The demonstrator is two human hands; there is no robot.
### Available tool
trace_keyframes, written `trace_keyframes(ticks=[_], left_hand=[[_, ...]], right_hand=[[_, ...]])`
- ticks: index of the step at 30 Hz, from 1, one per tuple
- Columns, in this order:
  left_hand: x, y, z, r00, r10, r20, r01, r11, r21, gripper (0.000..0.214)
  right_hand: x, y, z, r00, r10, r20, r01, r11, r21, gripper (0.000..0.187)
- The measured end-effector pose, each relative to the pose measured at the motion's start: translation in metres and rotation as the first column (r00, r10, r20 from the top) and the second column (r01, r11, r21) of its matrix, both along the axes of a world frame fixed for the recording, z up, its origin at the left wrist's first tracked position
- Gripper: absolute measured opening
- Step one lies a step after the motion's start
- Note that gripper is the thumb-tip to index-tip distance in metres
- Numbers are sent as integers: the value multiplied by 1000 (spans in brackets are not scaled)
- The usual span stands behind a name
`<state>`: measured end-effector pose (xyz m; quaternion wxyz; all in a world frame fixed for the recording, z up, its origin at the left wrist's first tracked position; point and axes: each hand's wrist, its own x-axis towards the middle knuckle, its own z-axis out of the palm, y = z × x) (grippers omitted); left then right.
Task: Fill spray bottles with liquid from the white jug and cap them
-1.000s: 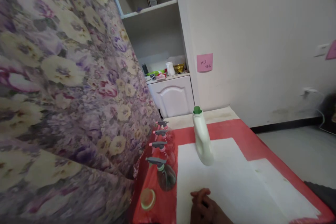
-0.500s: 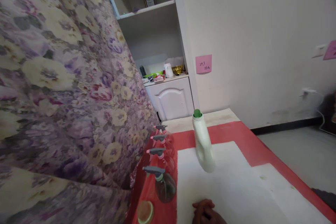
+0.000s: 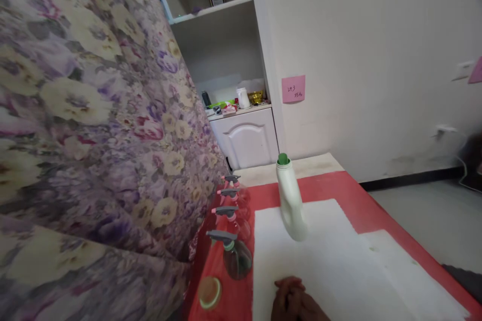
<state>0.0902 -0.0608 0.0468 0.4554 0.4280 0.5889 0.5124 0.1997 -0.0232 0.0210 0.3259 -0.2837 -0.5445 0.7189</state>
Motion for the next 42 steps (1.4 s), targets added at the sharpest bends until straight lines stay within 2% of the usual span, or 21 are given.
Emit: trace_keyframes(ticks=[4,9,18,21,24,27,36,42], left_hand=[[-3,-4,0,996,-84,15,84,996,26,42],[-3,-5,-3,993,-119,21,118,992,50,42],[-7,0,-4,983,-164,77,159,985,62,49],[-8,2,-5,988,-139,70,136,990,38,51],[-8,4,-2,994,-112,7,112,994,12,49],[-7,5,4,993,-110,-40,110,994,-8,47],[-5,-2,21,995,-82,-56,79,996,-40,47],[-5,0,17,998,-20,-56,15,996,-93,49]], right_hand=[[4,-3,-3,999,32,25,-32,999,-2,67],[6,-7,1,997,81,12,-80,994,-70,74],[10,-6,23,999,11,47,-10,1000,-9,68],[7,-5,22,999,37,-22,-40,991,-124,72],[4,-5,18,986,74,-151,-120,939,-322,79],[1,-6,16,969,64,-238,-158,903,-399,82],[-1,-7,17,959,12,-283,-123,917,-379,65],[2,-9,23,961,12,-275,-111,931,-347,67]])
